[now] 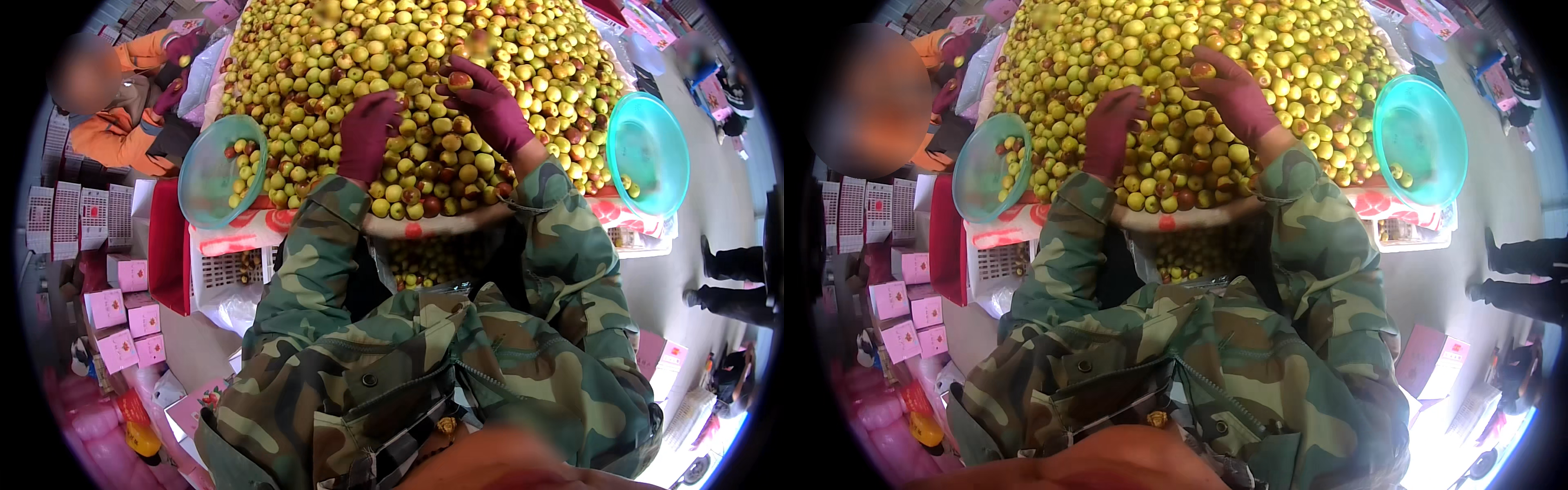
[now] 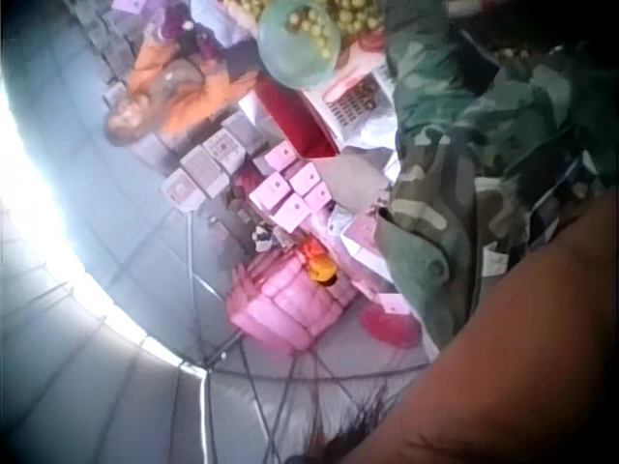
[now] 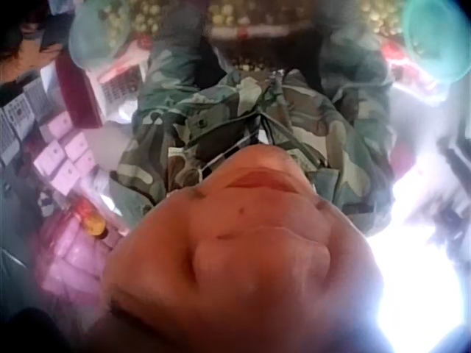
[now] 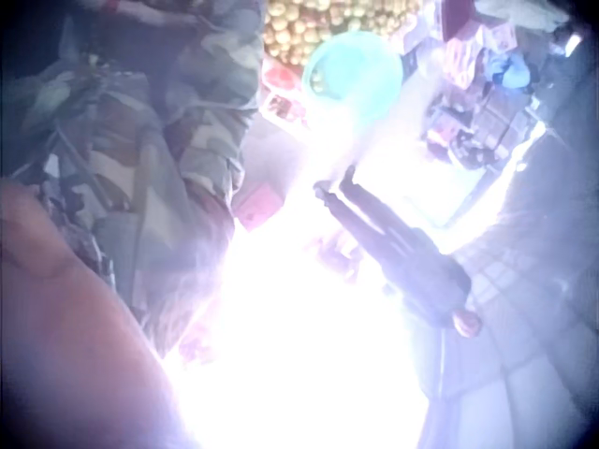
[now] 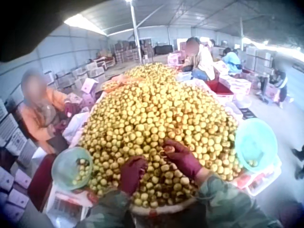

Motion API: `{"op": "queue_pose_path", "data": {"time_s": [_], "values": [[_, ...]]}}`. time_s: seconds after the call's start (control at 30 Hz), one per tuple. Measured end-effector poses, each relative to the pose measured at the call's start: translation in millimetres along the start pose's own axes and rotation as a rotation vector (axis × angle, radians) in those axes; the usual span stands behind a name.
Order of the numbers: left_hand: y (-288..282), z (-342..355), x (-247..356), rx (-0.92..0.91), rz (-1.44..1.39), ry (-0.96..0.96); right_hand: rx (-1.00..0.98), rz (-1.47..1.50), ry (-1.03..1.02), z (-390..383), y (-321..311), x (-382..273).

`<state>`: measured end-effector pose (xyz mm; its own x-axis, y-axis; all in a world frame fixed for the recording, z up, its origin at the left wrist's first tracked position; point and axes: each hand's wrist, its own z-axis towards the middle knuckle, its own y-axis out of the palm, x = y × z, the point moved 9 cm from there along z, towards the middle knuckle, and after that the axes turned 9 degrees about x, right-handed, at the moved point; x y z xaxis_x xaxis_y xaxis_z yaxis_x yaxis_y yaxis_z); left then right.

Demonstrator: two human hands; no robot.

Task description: The person sits at a large pile of yellow-green plums and sorts them by hand, picking individual fruits and placing them into a green bowl. The person repeatedly scoops and transfers plums from the main pile into the bowl.

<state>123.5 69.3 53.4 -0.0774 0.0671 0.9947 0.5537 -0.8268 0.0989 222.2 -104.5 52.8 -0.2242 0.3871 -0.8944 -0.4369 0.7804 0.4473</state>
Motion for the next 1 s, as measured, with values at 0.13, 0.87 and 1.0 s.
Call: {"op": "queue_pose_path", "data": {"time_s": [0.13,0.87,1.0], "values": [[40,-21,-8,-0.245,-0.091,-0.159,-0.044,-0.248,-0.23,-7,12,-7],[16,-2,-8,-0.327,-0.147,0.107,0.32,-0.361,-0.407,-75,49,26],[28,-15,-11,-0.36,-0.472,-0.238,0.391,-0.651,-0.374,-56,31,23]]}}
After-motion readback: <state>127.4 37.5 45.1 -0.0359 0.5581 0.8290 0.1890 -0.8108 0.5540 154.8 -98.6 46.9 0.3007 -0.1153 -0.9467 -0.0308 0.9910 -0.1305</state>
